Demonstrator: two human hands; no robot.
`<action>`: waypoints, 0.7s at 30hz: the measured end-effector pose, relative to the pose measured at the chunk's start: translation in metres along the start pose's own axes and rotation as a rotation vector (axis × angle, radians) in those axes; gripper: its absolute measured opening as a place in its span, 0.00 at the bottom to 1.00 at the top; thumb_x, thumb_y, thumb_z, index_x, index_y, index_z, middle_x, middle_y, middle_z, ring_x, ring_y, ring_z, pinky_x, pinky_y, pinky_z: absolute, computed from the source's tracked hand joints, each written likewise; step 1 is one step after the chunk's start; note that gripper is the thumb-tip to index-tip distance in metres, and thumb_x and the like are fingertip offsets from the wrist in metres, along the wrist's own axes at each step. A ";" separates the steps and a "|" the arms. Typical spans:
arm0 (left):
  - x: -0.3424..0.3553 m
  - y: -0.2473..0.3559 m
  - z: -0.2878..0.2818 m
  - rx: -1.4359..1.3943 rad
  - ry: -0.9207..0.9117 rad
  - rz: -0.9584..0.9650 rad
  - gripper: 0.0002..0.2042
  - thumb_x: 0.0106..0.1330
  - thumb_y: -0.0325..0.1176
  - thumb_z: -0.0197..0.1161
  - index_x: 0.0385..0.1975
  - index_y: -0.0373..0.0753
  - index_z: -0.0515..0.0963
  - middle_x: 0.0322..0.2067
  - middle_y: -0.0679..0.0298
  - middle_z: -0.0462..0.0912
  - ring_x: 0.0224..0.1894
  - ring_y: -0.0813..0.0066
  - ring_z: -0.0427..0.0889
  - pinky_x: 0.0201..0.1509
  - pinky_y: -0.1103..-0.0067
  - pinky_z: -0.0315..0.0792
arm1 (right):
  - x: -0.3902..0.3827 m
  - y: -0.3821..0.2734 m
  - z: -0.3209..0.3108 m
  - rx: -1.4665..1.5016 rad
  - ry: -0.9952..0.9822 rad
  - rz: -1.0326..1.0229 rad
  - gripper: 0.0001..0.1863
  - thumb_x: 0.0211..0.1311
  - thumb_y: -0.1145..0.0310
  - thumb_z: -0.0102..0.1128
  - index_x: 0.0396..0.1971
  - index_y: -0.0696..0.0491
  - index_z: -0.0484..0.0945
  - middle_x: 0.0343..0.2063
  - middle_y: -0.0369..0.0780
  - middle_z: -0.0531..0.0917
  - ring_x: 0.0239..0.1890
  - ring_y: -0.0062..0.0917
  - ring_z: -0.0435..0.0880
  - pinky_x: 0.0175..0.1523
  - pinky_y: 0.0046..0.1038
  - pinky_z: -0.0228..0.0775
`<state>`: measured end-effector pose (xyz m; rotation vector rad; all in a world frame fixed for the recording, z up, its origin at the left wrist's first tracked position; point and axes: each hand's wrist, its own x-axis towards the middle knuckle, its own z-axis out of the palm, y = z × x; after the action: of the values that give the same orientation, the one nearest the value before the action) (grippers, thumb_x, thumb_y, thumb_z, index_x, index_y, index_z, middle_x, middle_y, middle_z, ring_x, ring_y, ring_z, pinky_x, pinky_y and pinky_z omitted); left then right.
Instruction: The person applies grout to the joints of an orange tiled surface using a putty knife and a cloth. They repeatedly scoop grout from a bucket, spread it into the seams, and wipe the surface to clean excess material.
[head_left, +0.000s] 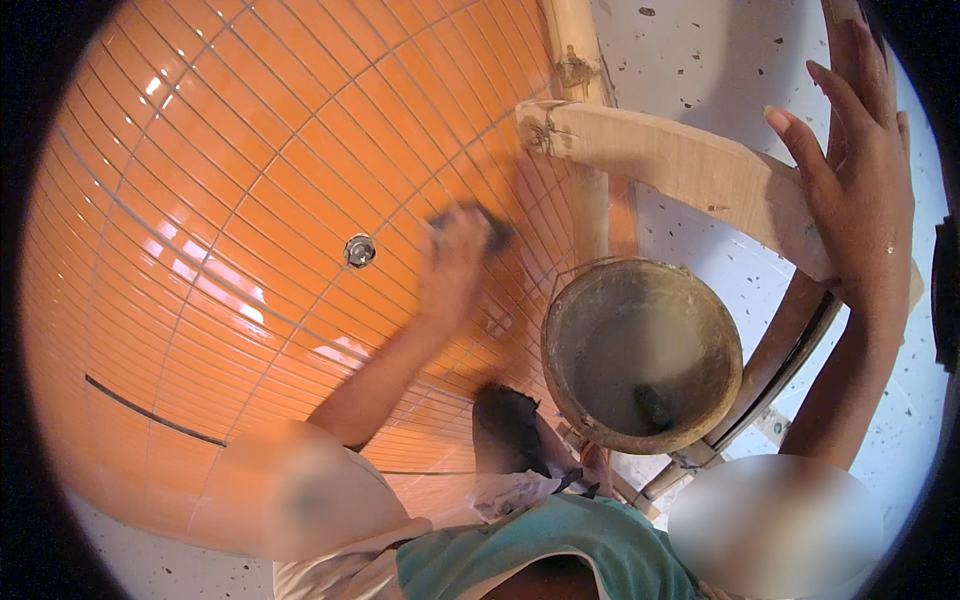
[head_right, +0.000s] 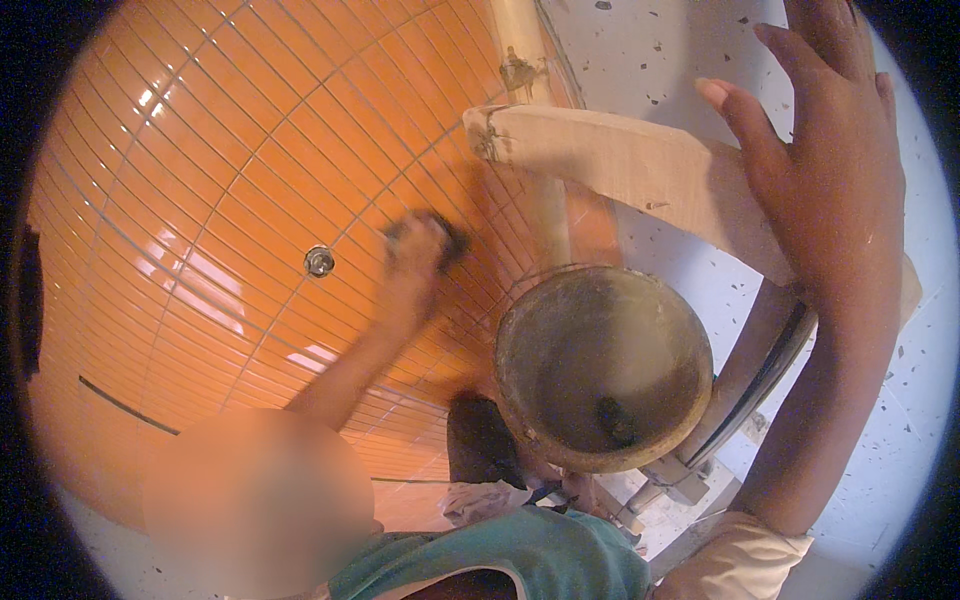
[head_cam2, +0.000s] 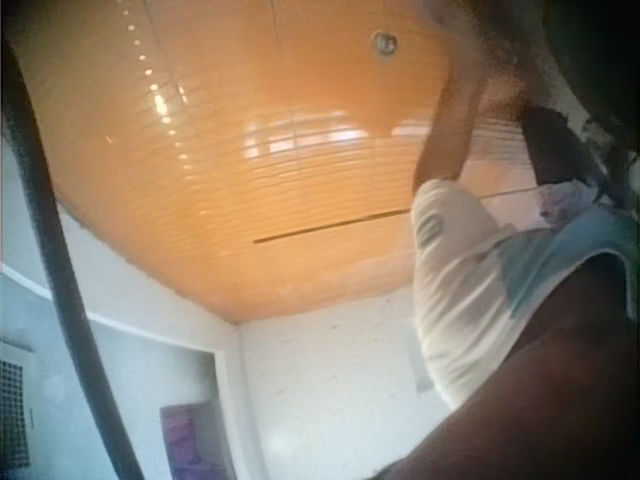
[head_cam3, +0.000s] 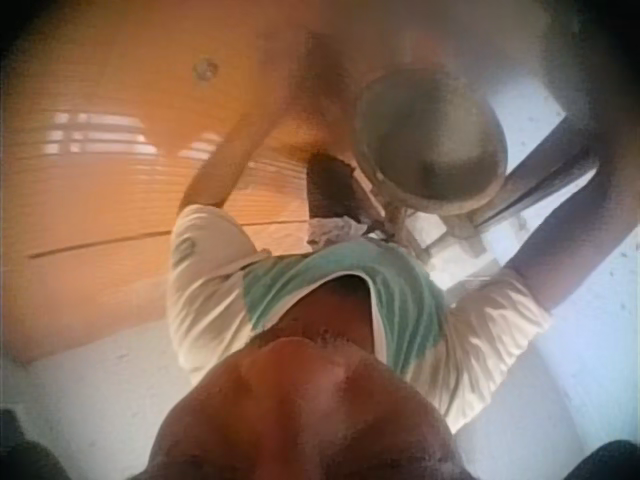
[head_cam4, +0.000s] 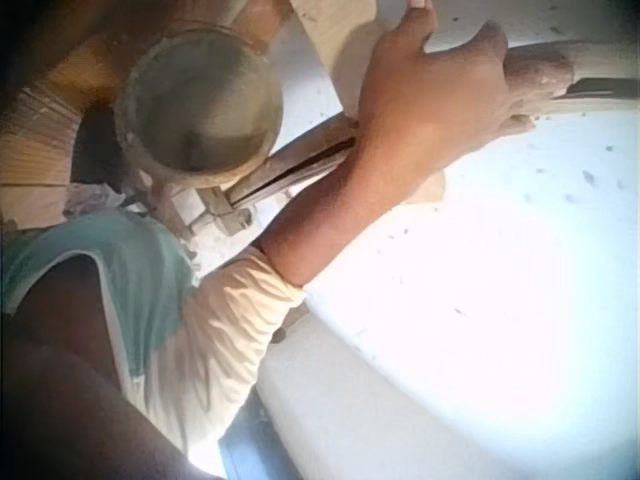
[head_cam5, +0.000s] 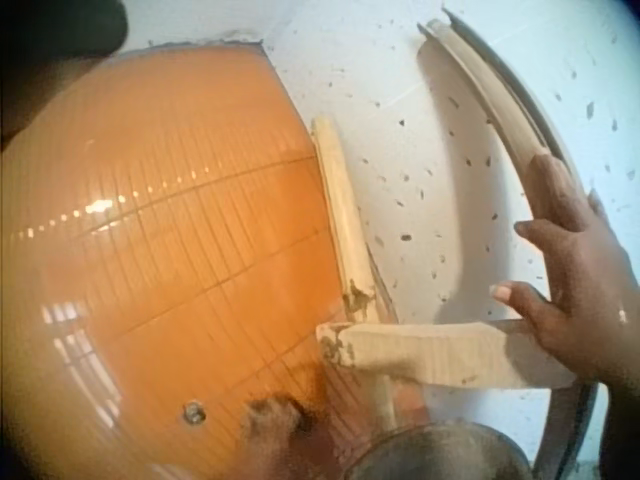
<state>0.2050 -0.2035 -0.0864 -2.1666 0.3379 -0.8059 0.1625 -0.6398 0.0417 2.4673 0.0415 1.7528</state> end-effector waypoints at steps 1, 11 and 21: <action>0.027 -0.023 -0.025 -0.147 0.144 -0.112 0.31 0.55 0.30 0.60 0.63 0.33 0.64 0.64 0.53 0.64 0.69 0.59 0.60 0.70 0.48 0.48 | -0.001 0.001 0.000 -0.030 0.004 -0.007 0.27 0.60 0.51 0.64 0.55 0.52 0.78 0.66 0.43 0.66 0.64 0.40 0.70 0.66 0.39 0.63; -0.059 0.034 0.030 -0.197 -0.052 0.165 0.23 0.59 0.28 0.54 0.57 0.35 0.70 0.58 0.53 0.72 0.66 0.64 0.66 0.70 0.52 0.50 | -0.003 -0.008 -0.005 0.264 -0.251 0.247 0.29 0.59 0.47 0.63 0.55 0.50 0.77 0.57 0.48 0.76 0.58 0.40 0.78 0.61 0.41 0.69; 0.012 -0.036 -0.027 -0.196 0.313 -0.230 0.24 0.61 0.27 0.53 0.60 0.40 0.69 0.61 0.61 0.70 0.66 0.69 0.67 0.71 0.52 0.50 | 0.005 -0.009 -0.009 -0.137 -0.025 -0.008 0.27 0.59 0.48 0.63 0.54 0.48 0.79 0.64 0.42 0.69 0.67 0.35 0.67 0.70 0.38 0.56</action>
<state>0.1962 -0.2015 -0.0402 -2.2883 0.3395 -1.2954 0.1561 -0.6299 0.0485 2.3880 -0.0683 1.6621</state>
